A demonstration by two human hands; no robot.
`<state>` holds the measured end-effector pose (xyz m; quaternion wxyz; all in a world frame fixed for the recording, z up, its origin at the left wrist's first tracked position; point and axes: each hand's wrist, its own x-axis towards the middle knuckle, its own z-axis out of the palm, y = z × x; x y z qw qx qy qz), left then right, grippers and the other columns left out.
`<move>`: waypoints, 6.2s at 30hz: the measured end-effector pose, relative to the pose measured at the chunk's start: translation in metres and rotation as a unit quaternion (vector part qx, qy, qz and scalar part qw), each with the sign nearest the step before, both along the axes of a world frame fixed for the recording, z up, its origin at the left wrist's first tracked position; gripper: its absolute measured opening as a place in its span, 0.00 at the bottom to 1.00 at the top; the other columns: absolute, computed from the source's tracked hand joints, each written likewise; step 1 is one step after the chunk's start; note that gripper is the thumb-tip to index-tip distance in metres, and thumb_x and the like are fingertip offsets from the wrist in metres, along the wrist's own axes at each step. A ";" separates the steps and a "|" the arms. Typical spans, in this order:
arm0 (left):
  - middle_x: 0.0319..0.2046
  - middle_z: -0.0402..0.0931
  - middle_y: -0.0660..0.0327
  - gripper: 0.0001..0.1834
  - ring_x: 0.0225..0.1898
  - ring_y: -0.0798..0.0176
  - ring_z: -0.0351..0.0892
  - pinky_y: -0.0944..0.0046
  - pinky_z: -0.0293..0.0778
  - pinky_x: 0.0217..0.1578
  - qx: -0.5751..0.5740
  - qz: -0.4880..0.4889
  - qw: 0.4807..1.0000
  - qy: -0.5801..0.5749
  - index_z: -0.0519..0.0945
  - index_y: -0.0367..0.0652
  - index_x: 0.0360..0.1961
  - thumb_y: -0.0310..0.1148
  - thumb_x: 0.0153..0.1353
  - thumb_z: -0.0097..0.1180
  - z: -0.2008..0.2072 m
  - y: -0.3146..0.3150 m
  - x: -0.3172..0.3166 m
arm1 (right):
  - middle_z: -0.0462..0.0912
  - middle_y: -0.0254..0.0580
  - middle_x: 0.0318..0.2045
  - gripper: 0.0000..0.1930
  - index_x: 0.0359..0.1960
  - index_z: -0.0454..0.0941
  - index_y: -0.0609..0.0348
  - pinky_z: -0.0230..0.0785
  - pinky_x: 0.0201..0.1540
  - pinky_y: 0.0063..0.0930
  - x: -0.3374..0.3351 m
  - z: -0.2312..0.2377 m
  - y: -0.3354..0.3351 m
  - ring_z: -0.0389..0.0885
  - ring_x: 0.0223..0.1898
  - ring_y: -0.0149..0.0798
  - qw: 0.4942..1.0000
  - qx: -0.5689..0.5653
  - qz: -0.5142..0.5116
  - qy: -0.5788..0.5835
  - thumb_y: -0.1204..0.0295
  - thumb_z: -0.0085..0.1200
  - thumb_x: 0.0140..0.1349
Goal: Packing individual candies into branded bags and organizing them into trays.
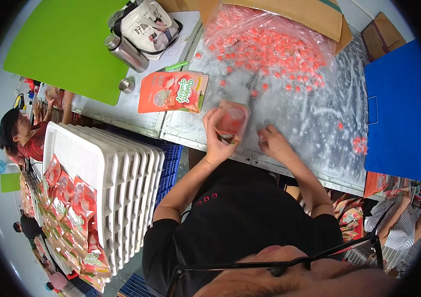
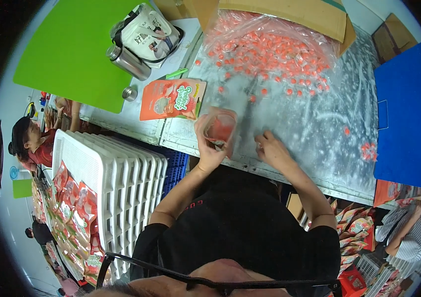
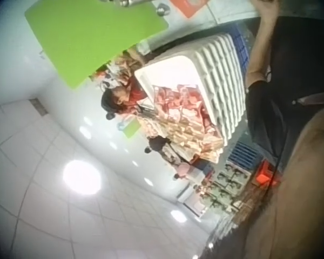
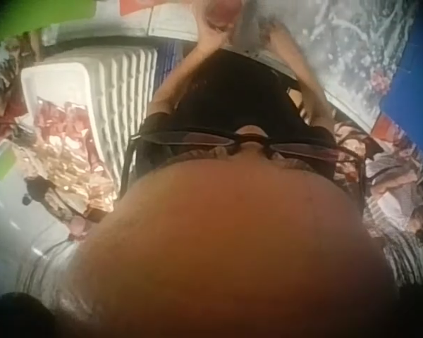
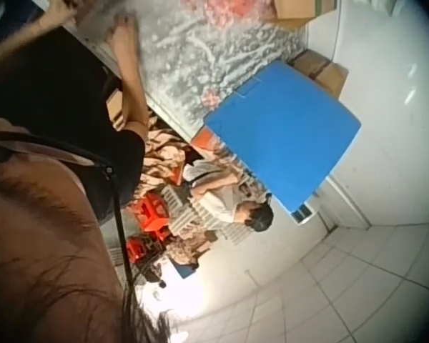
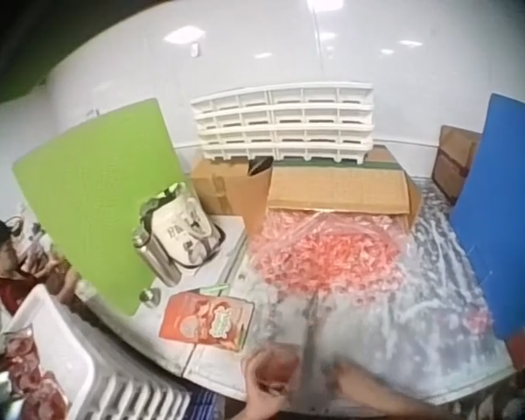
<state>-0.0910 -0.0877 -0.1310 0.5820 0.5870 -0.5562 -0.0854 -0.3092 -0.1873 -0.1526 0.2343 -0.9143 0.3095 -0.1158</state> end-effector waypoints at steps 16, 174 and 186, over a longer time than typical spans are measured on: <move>0.65 0.48 0.43 0.70 0.66 0.40 0.52 0.45 0.56 0.67 -0.026 0.061 0.998 -0.007 0.50 0.42 0.71 0.41 0.29 0.85 0.005 0.008 -0.016 | 0.79 0.41 0.42 0.22 0.46 0.80 0.59 0.75 0.47 0.32 0.064 0.158 0.007 0.78 0.44 0.45 0.966 -0.136 0.179 -0.131 0.74 0.66 0.46; 0.54 0.75 0.49 0.21 0.58 0.44 0.71 0.44 0.66 0.58 0.248 0.486 0.753 -0.368 0.79 0.44 0.53 0.37 0.58 0.62 0.173 0.145 0.291 | 0.85 0.40 0.36 0.10 0.45 0.81 0.62 0.77 0.36 0.24 0.076 -0.044 -0.039 0.83 0.33 0.30 0.733 0.596 -0.152 -0.290 0.68 0.54 0.70; 0.41 0.75 0.48 0.17 0.43 0.45 0.79 0.48 0.76 0.41 0.265 0.206 0.895 -0.295 0.77 0.39 0.42 0.41 0.59 0.60 -0.052 -0.057 0.119 | 0.84 0.41 0.36 0.10 0.45 0.80 0.65 0.79 0.39 0.25 0.066 -0.060 -0.032 0.83 0.35 0.31 0.763 0.542 -0.115 -0.333 0.72 0.52 0.71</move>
